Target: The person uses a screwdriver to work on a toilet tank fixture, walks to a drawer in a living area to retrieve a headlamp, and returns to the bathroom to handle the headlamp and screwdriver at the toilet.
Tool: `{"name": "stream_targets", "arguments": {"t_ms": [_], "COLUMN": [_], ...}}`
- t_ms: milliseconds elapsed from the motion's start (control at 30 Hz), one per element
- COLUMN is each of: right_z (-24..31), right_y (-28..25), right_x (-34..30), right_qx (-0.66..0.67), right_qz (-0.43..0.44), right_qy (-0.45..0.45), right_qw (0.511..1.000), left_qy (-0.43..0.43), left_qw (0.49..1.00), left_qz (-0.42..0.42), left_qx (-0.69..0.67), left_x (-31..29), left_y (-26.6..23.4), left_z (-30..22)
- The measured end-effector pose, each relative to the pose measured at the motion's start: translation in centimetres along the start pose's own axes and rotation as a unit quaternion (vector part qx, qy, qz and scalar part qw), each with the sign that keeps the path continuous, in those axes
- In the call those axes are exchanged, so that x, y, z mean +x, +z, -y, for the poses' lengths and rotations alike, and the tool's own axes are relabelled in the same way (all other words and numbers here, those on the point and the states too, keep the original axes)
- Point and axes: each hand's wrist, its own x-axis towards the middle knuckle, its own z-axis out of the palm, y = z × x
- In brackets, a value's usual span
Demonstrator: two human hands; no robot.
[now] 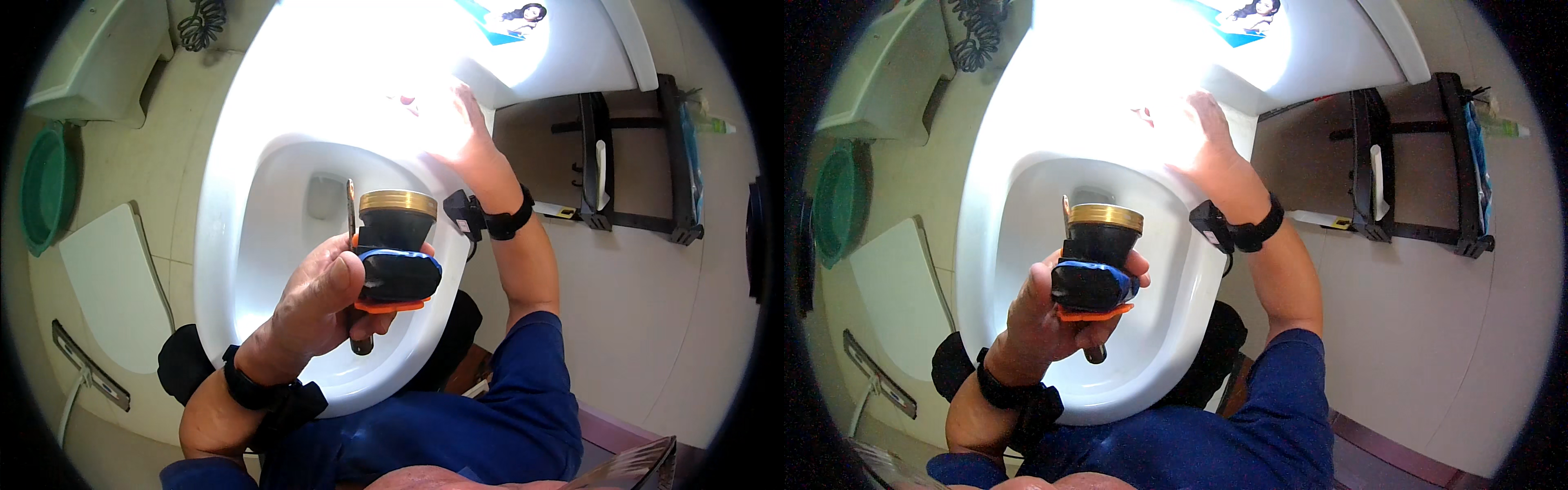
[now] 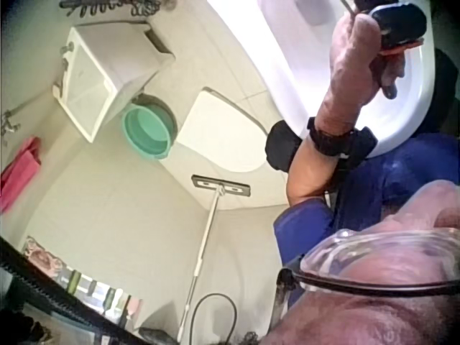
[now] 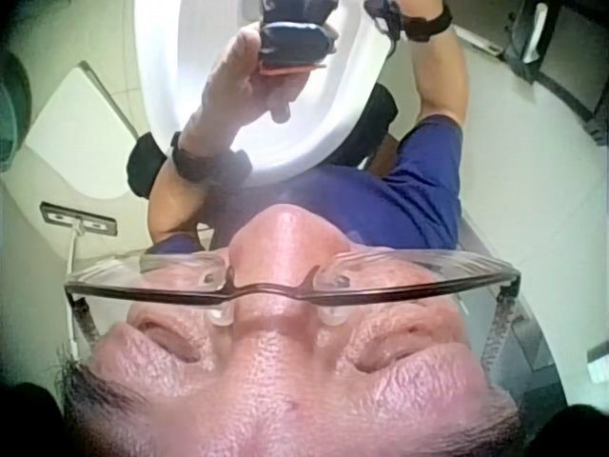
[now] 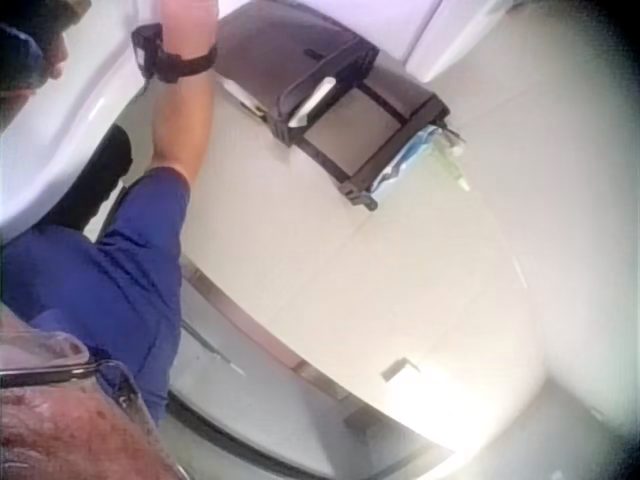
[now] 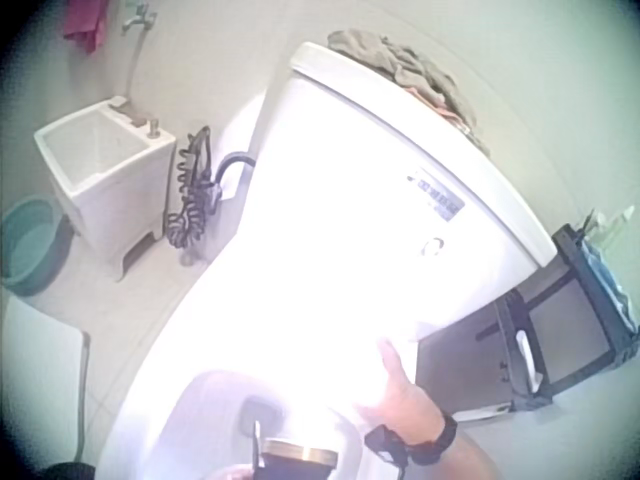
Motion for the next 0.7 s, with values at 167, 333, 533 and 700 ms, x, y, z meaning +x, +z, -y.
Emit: {"name": "stream_targets", "arguments": {"t_ms": [167, 333, 533, 700], "right_z": [-5.0, -1.4, -0.2, -2.6], "right_y": [2.9, -0.1, -0.2, 1.3], "right_x": [-0.4, 2.7, 2.2, 0.6], "right_qx": [0.057, 0.082, 0.038, -0.083], "right_qz": [-0.081, 0.069, -0.100, -0.313], "right_qy": [-0.019, 0.140, 0.042, -0.153], "right_qw": [0.995, 0.984, 0.993, 0.934], "left_qy": [-0.041, 0.006, 0.006, -0.003], "left_qw": [0.999, 1.000, 1.000, 1.000], "left_qz": [-0.012, 0.018, 0.018, 0.015], "left_qx": [0.002, -0.011, -0.011, -0.003], "left_x": [0.4, 0.1, 0.0, 0.1], "left_y": [0.8, -0.3, -0.3, 0.2], "left_z": [-0.4, 0.4, 0.4, 0.0]}}
